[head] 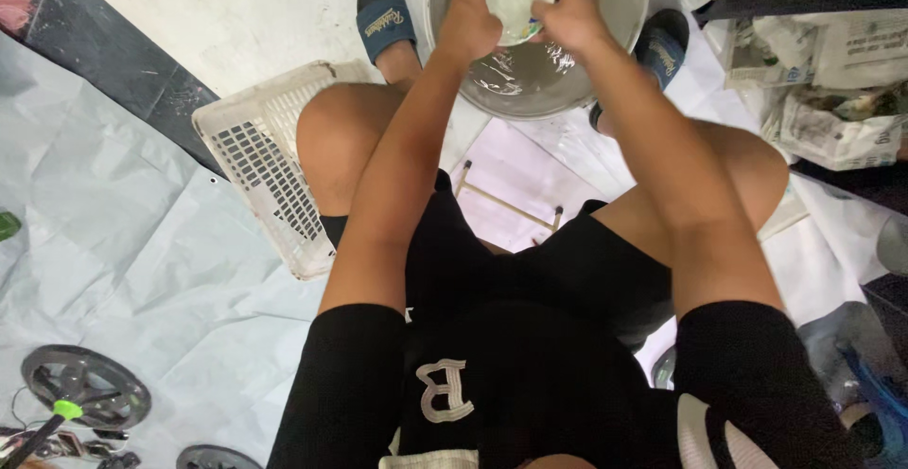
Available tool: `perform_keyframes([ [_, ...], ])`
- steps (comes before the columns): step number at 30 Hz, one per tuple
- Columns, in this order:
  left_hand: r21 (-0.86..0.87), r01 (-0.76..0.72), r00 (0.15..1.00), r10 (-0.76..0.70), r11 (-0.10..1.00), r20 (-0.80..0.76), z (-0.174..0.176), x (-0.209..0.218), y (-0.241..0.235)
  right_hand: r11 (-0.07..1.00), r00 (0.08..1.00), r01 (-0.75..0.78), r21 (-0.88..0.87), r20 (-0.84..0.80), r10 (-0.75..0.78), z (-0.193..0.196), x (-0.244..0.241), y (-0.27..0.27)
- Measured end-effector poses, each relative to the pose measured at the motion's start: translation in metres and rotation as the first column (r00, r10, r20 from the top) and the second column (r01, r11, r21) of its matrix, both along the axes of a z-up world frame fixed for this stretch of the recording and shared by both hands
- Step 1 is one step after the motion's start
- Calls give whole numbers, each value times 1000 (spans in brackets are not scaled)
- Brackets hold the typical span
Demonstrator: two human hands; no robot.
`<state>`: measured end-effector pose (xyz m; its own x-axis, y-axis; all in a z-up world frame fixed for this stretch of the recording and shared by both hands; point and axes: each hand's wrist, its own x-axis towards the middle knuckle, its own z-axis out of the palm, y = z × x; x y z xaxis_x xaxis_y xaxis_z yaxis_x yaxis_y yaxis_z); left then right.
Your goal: The person washes several small bowls and cups by hand in a metal basin filled with water. They scrub each item, rinse it, and place it into a white plastic basket beside them.
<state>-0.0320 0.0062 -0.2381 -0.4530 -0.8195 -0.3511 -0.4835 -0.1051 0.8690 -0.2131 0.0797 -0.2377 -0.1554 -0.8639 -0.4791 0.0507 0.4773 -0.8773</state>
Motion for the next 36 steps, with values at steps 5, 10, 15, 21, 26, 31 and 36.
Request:
perform_keyframes([
  [5, -31, -51, 999, 51, 998, -2, 11, -2, 3, 997, 992, 75, 17, -107, -72, 20, 10, 3],
  [10, -87, 14, 989, -1, 996, 150, -2, -10, 12, 989, 845, 20, -149, -527, -96, -25, -5, 9],
  [15, -73, 45, 998, -42, 996, 51, -22, -17, 5, 968, 808, -121, -219, -588, -32, -58, -30, 16],
  [21, -243, 74, 996, -60, 967, 63, -8, -15, 6, 987, 904, -14, -162, -424, -56, -19, -10, 16],
  [26, -290, 148, 972, -84, 945, 221, -27, -13, 7, 989, 816, -30, -144, -575, -58, -22, -5, 14],
  [31, -298, 179, 979, -138, 938, 153, -48, -13, 5, 991, 833, -68, -113, -553, -6, -49, -20, 14],
  [36, -154, 255, 954, -223, 955, 198, -65, -5, -1, 977, 825, -181, -112, -558, 89, -33, -25, 14],
])
